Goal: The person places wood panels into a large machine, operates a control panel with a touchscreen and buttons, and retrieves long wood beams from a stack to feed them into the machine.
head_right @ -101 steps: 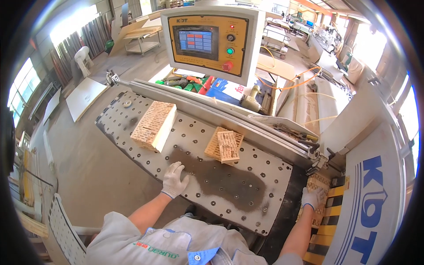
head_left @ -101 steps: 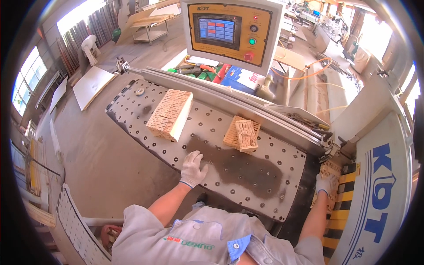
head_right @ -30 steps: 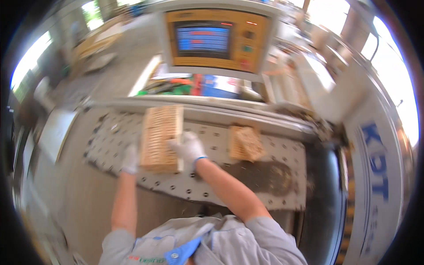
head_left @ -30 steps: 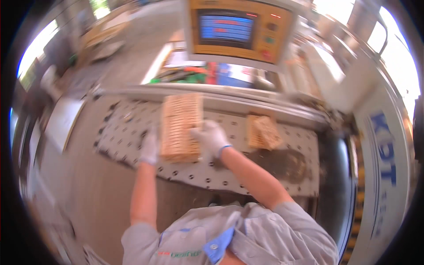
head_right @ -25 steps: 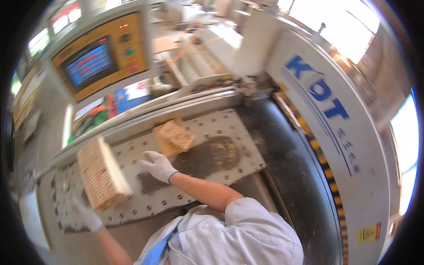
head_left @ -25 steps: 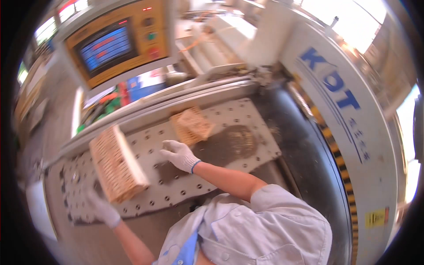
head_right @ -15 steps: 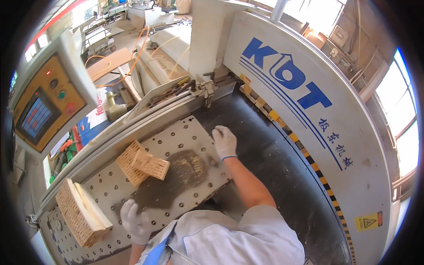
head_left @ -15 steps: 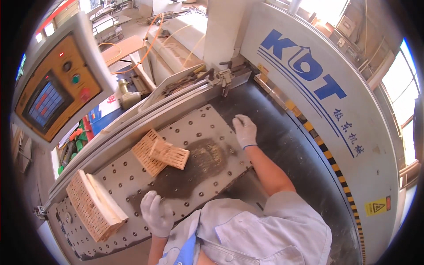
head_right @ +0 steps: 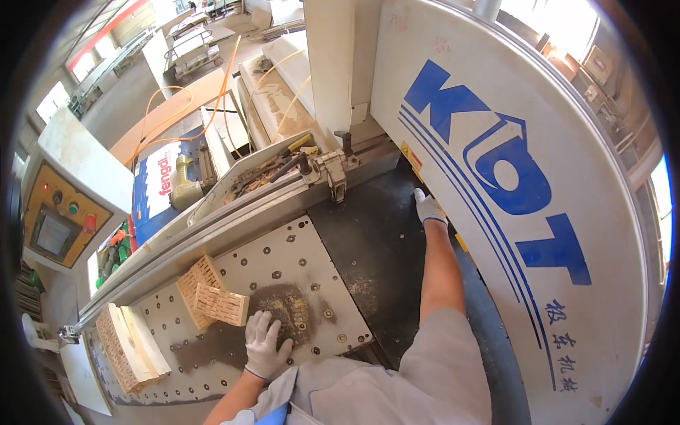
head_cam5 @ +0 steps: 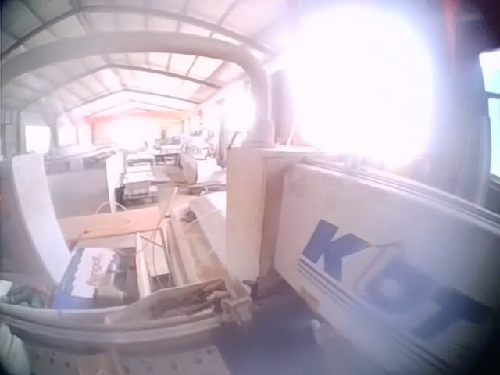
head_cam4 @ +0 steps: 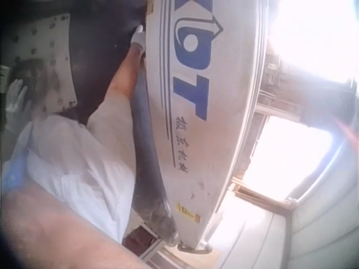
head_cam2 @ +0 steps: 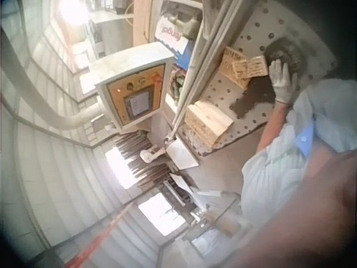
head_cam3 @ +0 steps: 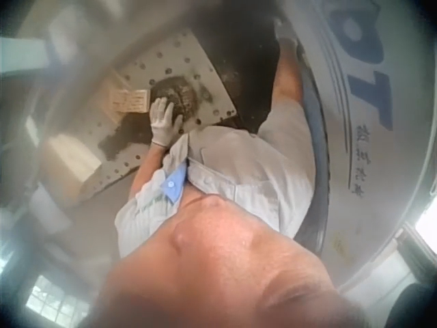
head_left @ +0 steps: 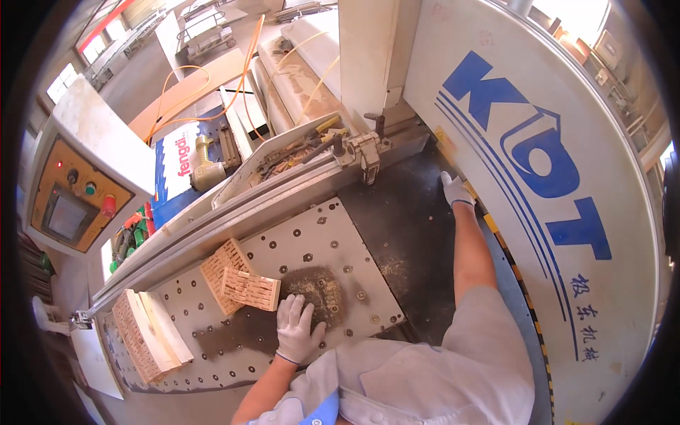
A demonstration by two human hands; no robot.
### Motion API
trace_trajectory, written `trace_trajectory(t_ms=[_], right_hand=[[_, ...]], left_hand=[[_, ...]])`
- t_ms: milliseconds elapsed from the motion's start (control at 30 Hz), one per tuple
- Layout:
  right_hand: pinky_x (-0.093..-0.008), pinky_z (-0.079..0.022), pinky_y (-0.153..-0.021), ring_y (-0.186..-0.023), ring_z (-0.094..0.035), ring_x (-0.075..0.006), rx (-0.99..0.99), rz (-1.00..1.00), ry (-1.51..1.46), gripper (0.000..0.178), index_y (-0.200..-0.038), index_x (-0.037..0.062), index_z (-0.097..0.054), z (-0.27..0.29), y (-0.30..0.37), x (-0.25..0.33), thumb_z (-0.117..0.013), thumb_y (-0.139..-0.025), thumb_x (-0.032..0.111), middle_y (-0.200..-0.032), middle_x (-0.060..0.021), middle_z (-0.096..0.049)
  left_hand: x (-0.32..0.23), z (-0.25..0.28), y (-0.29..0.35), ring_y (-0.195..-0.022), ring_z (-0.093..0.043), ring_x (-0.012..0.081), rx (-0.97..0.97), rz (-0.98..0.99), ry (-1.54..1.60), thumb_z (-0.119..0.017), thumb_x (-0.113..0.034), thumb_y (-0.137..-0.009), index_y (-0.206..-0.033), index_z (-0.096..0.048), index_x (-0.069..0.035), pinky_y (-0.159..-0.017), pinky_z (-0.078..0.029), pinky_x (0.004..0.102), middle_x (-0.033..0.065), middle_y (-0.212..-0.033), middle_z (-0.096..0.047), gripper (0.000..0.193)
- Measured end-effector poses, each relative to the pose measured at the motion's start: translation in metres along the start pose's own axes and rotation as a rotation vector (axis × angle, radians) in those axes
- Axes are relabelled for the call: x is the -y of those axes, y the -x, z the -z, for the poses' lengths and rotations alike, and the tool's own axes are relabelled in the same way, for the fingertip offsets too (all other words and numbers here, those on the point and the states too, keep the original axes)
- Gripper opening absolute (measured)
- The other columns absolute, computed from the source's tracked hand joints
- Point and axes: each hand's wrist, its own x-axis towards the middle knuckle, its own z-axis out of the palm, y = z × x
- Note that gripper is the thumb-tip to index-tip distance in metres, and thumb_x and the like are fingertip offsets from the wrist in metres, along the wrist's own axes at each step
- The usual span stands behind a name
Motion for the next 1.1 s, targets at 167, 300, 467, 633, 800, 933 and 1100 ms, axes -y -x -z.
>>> trace_trajectory(t_ms=[167, 300, 467, 633, 800, 933, 1100], right_hand=[[-0.0573, -0.030, -0.139, -0.168, -0.039, -0.0501, -0.036, -0.015, 0.034, 0.099, -0.177, 0.0024, -0.041, 0.008, 0.003, -0.002, -0.061, -0.109, 0.071, -0.183, -0.0301, -0.038], [-0.0577, -0.033, -0.137, -0.165, -0.043, -0.0485, -0.073, -0.014, 0.089, 0.096, -0.173, 0.0035, -0.048, 0.020, 0.026, 0.008, -0.064, -0.107, 0.071, -0.177, -0.0300, -0.048], [-0.0540, -0.033, -0.137, -0.160, -0.050, -0.0471, 0.000, -0.031, 0.087, 0.100, -0.168, -0.0069, -0.051, 0.051, 0.083, 0.059, -0.068, -0.104, 0.068, -0.167, -0.0345, -0.057], [-0.0597, -0.017, -0.142, -0.172, -0.029, -0.0505, -0.086, 0.056, 0.120, 0.111, -0.174, -0.0105, -0.037, 0.014, 0.126, 0.095, -0.067, -0.103, 0.068, -0.182, -0.0346, -0.036], [-0.0658, -0.015, -0.141, -0.169, -0.029, -0.0566, -0.175, 0.134, 0.036, 0.111, -0.171, -0.0133, -0.037, 0.002, 0.168, 0.128, -0.074, -0.100, 0.064, -0.178, -0.0390, -0.037], [-0.0640, -0.015, -0.142, -0.170, -0.027, -0.0562, -0.132, 0.122, 0.052, 0.111, -0.173, -0.0113, -0.036, 0.001, 0.185, 0.143, -0.073, -0.101, 0.065, -0.180, -0.0403, -0.033], [-0.0670, -0.013, -0.141, -0.171, -0.023, -0.0562, -0.131, 0.146, 0.023, 0.112, -0.171, -0.0160, -0.036, 0.005, 0.204, 0.152, -0.074, -0.101, 0.062, -0.180, -0.0391, -0.034]], left_hand=[[0.001, -0.015, -0.023, -0.146, -0.055, 0.0536, -0.067, 0.059, -0.049, -0.091, -0.022, -0.082, -0.139, -0.068, -0.001, -0.123, -0.046, 0.0680, 0.0262, -0.154, -0.061, 0.065], [0.001, -0.018, -0.030, -0.146, -0.055, 0.0537, -0.053, 0.020, -0.003, -0.091, -0.021, -0.082, -0.140, -0.067, -0.001, -0.122, -0.046, 0.0682, 0.0264, -0.154, -0.061, 0.066], [0.004, -0.015, -0.027, -0.146, -0.056, 0.0537, -0.049, 0.017, 0.023, -0.091, -0.022, -0.082, -0.138, -0.068, -0.001, -0.123, -0.046, 0.0680, 0.0271, -0.155, -0.060, 0.064], [0.003, -0.014, -0.030, -0.146, -0.056, 0.0539, -0.035, 0.003, 0.056, -0.091, -0.022, -0.083, -0.137, -0.069, 0.000, -0.123, -0.046, 0.0675, 0.0271, -0.155, -0.060, 0.062], [0.004, -0.014, -0.029, -0.146, -0.055, 0.0539, -0.040, 0.006, 0.077, -0.090, -0.023, -0.084, -0.137, -0.069, 0.000, -0.123, -0.046, 0.0676, 0.0269, -0.155, -0.060, 0.061], [0.005, -0.015, -0.027, -0.146, -0.055, 0.0536, -0.055, -0.011, 0.081, -0.090, -0.023, -0.084, -0.138, -0.069, 0.000, -0.123, -0.046, 0.0672, 0.0271, -0.155, -0.060, 0.062], [-0.001, -0.022, -0.036, -0.143, -0.058, 0.0536, -0.109, -0.080, 0.165, -0.090, -0.017, -0.083, -0.134, -0.071, 0.000, -0.121, -0.050, 0.0658, 0.0276, -0.155, -0.061, 0.057]])
